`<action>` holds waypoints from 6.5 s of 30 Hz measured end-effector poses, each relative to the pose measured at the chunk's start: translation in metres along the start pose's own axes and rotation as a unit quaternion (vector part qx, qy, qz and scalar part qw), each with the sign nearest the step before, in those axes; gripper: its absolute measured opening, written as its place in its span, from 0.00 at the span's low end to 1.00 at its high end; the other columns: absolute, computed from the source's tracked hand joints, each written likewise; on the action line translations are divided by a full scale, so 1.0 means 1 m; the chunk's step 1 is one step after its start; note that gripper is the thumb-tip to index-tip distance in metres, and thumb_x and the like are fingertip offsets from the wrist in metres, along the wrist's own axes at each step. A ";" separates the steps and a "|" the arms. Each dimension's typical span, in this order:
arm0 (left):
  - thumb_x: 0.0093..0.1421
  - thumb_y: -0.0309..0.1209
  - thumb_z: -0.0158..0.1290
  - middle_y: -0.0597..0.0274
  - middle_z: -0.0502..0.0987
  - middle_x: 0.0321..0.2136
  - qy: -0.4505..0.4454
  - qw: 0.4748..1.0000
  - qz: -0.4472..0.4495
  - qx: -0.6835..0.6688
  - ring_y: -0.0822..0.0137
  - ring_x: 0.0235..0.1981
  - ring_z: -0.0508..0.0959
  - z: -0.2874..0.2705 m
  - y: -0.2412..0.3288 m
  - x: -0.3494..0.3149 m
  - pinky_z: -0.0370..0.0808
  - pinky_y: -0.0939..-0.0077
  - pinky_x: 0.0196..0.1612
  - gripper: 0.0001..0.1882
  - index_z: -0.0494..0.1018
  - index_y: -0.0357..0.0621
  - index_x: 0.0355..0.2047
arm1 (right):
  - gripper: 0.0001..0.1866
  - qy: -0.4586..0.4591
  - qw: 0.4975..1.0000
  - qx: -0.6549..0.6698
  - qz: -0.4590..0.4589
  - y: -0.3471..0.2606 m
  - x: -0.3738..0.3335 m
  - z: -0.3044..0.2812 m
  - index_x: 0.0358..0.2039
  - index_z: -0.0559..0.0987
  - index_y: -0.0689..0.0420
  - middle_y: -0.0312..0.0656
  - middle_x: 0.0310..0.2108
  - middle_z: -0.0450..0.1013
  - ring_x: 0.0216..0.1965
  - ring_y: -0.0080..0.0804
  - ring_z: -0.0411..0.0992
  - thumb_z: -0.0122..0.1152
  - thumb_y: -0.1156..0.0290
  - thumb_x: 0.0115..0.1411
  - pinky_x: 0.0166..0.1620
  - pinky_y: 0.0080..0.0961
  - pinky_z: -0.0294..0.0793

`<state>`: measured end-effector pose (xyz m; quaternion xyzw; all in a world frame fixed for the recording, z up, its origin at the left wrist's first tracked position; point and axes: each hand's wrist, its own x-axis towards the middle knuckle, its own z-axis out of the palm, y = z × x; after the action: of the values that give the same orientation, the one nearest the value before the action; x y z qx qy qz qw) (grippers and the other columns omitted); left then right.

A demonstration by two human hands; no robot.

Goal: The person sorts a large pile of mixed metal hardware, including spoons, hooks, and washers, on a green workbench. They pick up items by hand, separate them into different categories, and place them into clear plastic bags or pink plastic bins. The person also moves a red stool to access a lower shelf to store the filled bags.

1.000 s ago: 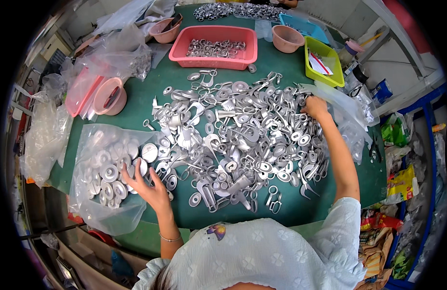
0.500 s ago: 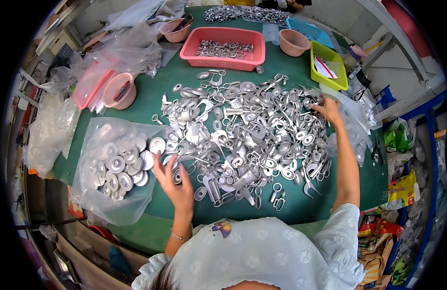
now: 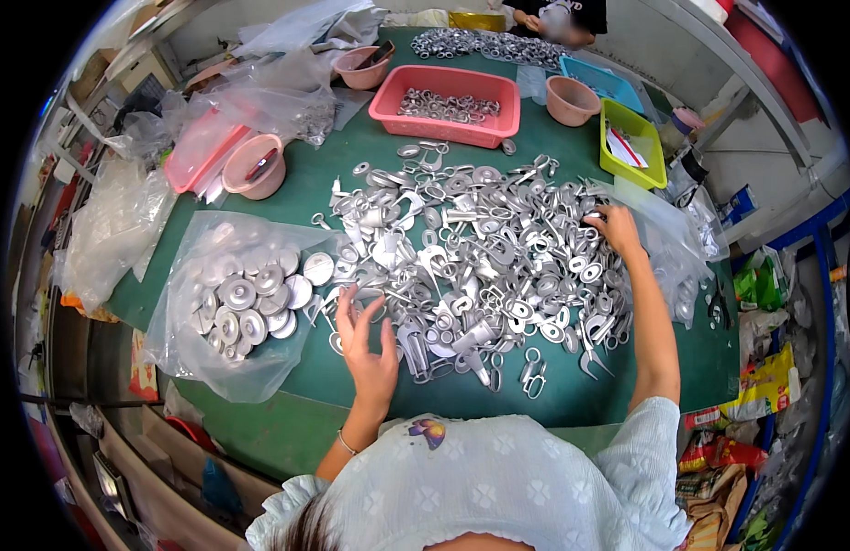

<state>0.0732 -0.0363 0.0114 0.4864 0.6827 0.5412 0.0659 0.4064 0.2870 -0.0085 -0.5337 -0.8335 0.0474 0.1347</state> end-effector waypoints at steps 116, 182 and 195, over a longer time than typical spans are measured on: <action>0.59 0.19 0.44 0.42 0.62 0.53 0.259 0.796 -0.202 -0.508 0.52 0.55 0.66 -0.015 -0.056 0.022 0.66 0.65 0.55 0.18 0.58 0.28 0.51 | 0.16 -0.130 0.922 0.266 -0.249 -0.205 -0.022 0.028 0.39 0.73 0.62 0.51 0.42 0.69 0.47 0.48 0.64 0.58 0.68 0.52 0.50 0.36 0.62; 0.63 0.32 0.44 0.43 0.73 0.42 -0.127 0.738 -0.305 -0.588 0.59 0.43 0.76 0.017 -0.028 0.019 0.74 0.70 0.45 0.19 0.62 0.30 0.50 | 0.16 -0.077 0.925 0.279 -0.247 -0.220 0.003 0.003 0.39 0.74 0.61 0.47 0.34 0.73 0.37 0.42 0.70 0.61 0.68 0.51 0.43 0.32 0.68; 0.60 0.27 0.46 0.45 0.67 0.47 0.163 0.818 -0.202 -0.514 0.56 0.48 0.71 -0.019 -0.064 0.034 0.69 0.68 0.51 0.28 0.49 0.34 0.58 | 0.25 -0.075 0.996 0.024 -0.047 -0.153 0.116 0.121 0.51 0.66 0.57 0.51 0.51 0.61 0.52 0.52 0.60 0.55 0.73 0.50 0.51 0.49 0.60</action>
<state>0.0059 -0.0207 -0.0175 0.1382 0.3894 0.8591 0.3020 0.1934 0.3341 -0.0706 -0.4853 -0.8641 0.1010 0.0873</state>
